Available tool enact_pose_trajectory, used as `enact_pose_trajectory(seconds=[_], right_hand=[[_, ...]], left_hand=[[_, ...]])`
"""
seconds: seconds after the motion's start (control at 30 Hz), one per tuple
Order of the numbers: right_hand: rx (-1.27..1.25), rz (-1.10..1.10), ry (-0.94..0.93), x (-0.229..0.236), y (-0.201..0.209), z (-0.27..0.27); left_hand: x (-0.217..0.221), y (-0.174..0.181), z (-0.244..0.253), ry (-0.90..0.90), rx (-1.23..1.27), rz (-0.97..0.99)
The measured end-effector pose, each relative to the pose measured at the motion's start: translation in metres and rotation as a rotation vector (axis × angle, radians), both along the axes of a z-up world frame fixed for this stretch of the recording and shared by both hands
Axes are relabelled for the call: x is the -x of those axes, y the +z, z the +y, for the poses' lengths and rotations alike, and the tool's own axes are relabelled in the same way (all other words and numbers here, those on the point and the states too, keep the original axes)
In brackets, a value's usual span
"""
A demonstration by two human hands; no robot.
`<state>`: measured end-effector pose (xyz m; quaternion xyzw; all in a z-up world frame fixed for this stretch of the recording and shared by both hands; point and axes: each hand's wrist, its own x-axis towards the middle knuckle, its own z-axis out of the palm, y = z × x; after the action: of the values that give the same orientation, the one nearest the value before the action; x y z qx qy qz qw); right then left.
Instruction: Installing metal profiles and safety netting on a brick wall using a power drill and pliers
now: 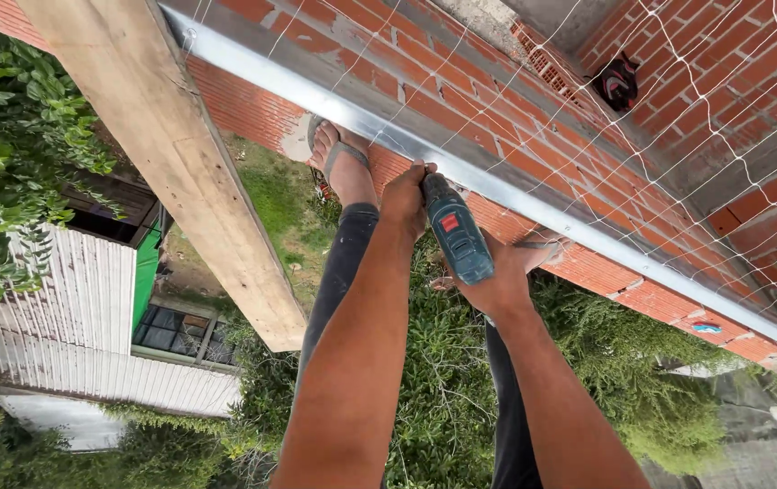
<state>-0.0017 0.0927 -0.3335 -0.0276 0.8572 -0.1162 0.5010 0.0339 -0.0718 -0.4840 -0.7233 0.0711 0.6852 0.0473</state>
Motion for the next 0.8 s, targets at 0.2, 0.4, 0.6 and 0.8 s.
enact_pose_trajectory(seconds=[0.2, 0.4, 0.6, 0.8], right_hand=[[0.070, -0.053, -0.097, 0.006, 0.021, -0.019], [-0.047, -0.004, -0.060, -0.004, 0.010, -0.024], [-0.107, -0.087, -0.090, 0.005, 0.024, -0.036], [-0.168, -0.135, -0.128, 0.012, 0.033, -0.048]], left_hand=[[-0.012, -0.003, 0.004, -0.004, -0.048, -0.002], [-0.014, -0.011, -0.002, -0.028, -0.093, 0.023], [-0.010, -0.012, -0.032, -0.484, -0.112, -0.056], [0.031, -0.013, -0.079, -0.308, 0.049, -0.058]])
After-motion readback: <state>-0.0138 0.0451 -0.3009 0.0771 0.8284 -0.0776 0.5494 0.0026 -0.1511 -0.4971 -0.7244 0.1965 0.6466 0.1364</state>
